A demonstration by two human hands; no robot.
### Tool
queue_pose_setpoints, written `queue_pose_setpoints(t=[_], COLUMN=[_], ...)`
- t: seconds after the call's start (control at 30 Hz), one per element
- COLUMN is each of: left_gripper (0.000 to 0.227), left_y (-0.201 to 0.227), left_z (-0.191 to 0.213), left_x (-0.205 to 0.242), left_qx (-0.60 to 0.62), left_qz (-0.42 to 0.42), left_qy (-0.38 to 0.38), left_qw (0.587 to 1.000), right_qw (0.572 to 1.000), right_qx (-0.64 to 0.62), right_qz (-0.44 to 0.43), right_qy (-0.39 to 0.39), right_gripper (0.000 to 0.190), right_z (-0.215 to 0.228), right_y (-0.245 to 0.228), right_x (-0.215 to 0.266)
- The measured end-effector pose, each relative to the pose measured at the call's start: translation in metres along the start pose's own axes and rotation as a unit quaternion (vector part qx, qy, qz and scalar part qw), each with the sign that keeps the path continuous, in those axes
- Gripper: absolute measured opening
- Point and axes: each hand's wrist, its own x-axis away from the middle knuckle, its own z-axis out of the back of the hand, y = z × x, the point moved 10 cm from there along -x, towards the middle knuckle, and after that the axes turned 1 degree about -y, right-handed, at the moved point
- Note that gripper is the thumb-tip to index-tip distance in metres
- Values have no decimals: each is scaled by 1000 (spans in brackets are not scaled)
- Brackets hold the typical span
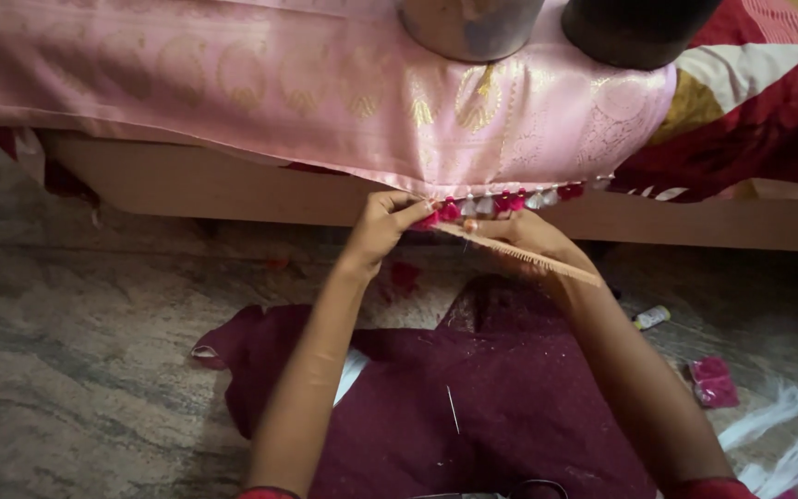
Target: Attaching decorative tassels to the edge of a pink fabric.
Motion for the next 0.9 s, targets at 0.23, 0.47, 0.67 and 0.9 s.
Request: queue_pose_setpoints(t=[0.23,0.47,0.67,0.9], left_gripper=[14,15,22,21], left_y=[-2,-13,-38,-26], left_z=[-4,-2,-20,2], left_x=[5,-2,-17,-6], left_qx=[-33,91,136,-53], left_qz=[48,1,-27,13], left_qy=[33,36,19,134], left_qw=[998,995,990,989], right_qw=[977,861,829,905], right_qx=[210,498,558,416], right_qz=[-6,-78,-1,-49], right_qy=[-49,-62,-36,-72], right_gripper=[33,32,29,25], right_z=[-22,-40,10,-25], right_y=[1,88,243,290], right_x=[27,88,95,195])
